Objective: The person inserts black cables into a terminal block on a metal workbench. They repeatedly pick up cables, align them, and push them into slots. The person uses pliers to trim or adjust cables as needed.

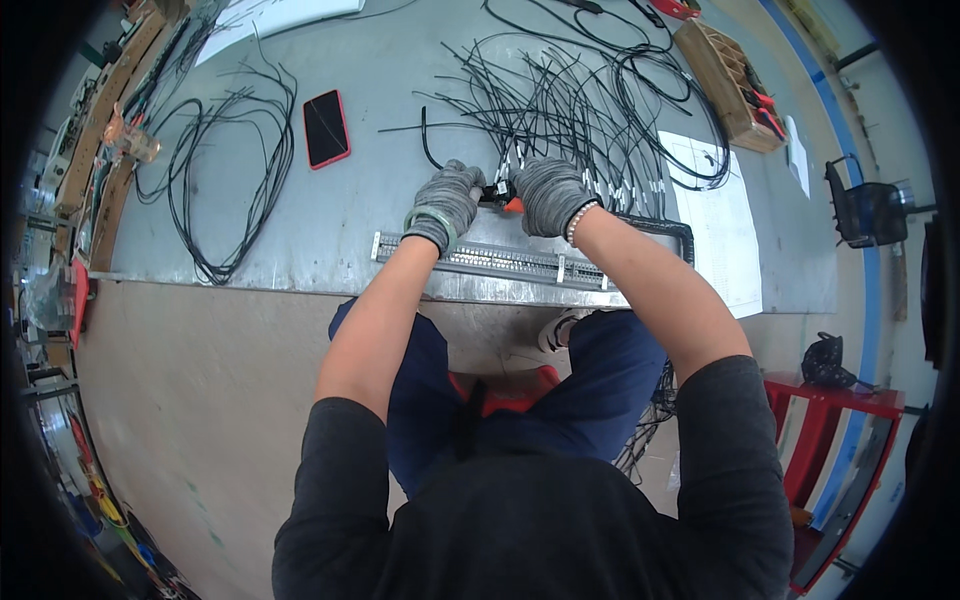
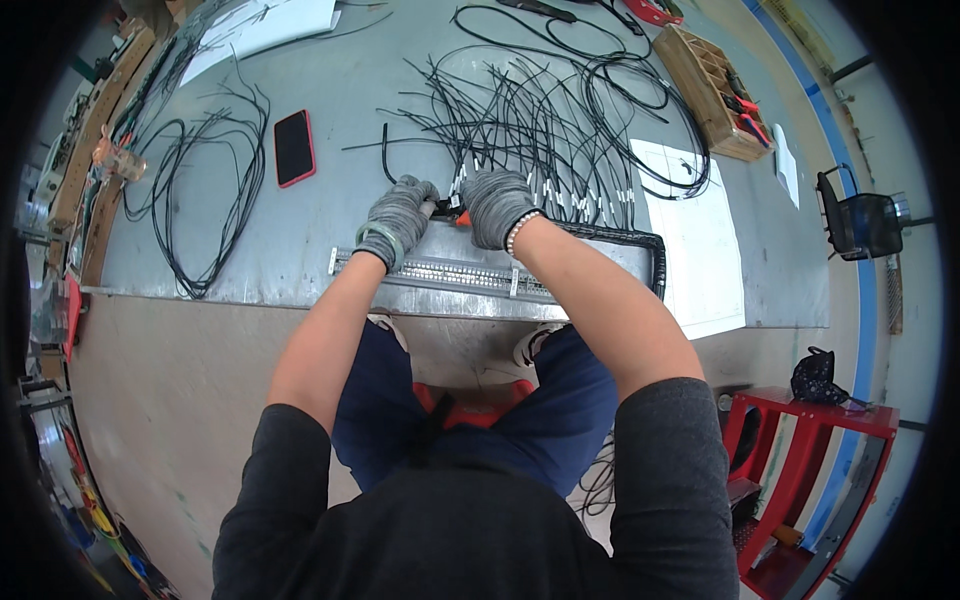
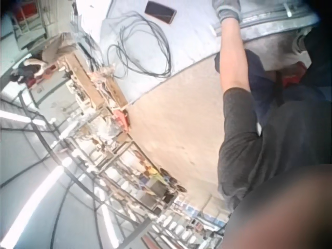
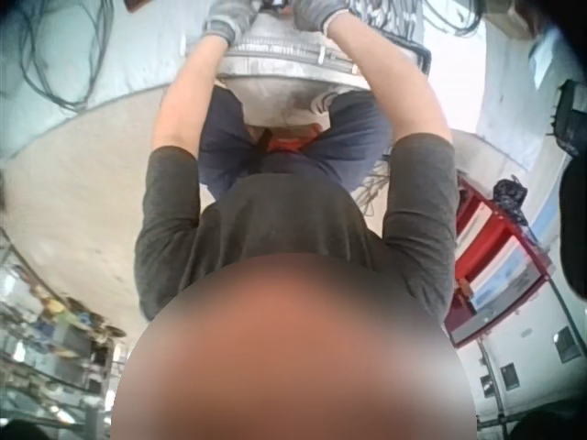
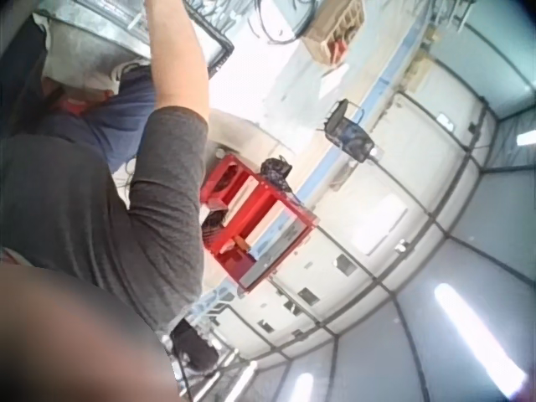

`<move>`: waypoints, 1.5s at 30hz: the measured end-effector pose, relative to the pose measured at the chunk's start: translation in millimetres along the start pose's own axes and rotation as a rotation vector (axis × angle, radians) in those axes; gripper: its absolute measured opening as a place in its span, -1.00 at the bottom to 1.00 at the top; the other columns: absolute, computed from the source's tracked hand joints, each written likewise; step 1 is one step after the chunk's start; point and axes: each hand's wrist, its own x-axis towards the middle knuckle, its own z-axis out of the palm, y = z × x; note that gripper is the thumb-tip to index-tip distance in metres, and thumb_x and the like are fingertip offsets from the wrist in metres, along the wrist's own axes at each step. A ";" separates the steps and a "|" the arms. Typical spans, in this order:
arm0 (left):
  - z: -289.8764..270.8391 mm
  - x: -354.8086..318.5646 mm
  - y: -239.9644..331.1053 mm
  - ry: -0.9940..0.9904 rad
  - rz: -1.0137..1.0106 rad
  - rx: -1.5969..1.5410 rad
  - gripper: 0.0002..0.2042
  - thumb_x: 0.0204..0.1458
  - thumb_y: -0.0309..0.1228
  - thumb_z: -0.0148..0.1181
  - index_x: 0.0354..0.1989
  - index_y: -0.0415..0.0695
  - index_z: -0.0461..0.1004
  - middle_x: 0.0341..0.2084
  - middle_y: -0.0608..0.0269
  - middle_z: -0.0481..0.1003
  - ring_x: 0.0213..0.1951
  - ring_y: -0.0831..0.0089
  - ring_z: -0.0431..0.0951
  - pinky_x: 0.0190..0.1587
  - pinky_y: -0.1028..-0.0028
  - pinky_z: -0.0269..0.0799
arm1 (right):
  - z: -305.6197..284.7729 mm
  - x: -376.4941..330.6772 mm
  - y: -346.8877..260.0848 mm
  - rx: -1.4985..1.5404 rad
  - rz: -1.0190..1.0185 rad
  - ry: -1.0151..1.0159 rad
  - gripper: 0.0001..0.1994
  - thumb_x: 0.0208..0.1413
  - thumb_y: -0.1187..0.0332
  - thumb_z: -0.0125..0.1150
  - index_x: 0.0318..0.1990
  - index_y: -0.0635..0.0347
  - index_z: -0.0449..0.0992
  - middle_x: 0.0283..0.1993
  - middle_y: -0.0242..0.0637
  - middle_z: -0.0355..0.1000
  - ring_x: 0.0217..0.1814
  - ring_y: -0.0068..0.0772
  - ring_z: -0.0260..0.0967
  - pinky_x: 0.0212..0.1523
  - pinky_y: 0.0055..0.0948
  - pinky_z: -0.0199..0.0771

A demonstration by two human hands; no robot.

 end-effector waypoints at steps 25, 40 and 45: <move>12.6 7.9 -8.2 0.102 0.024 -0.161 -0.80 0.09 -0.34 0.07 -0.17 -0.12 0.49 -0.18 0.01 0.45 -0.09 0.08 0.45 0.00 0.27 0.35 | 19.4 1.9 -2.8 0.242 0.071 0.030 -0.60 -0.19 0.18 0.29 -0.18 0.22 0.57 -0.19 -0.08 0.53 -0.14 -0.14 0.51 -0.11 -0.22 0.51; -56.8 -30.4 -47.3 0.482 0.165 -0.048 -0.85 0.01 -0.38 0.14 -0.25 -0.10 0.49 -0.32 0.07 0.51 -0.25 0.09 0.52 -0.15 0.22 0.42 | 111.9 -99.0 136.2 0.515 0.547 0.793 -0.56 -0.10 0.20 0.24 -0.04 0.16 0.43 -0.14 -0.08 0.44 -0.09 -0.11 0.41 -0.01 -0.21 0.40; -70.1 -63.4 -76.6 0.327 -0.106 0.188 -0.72 -0.03 -0.33 0.18 -0.12 -0.10 0.51 -0.33 0.08 0.54 -0.22 0.16 0.54 -0.10 0.26 0.41 | 199.4 -176.1 249.6 0.459 1.169 0.333 -0.32 -0.20 0.05 0.25 0.15 0.08 0.32 0.05 0.02 0.36 0.12 -0.01 0.34 0.11 -0.15 0.34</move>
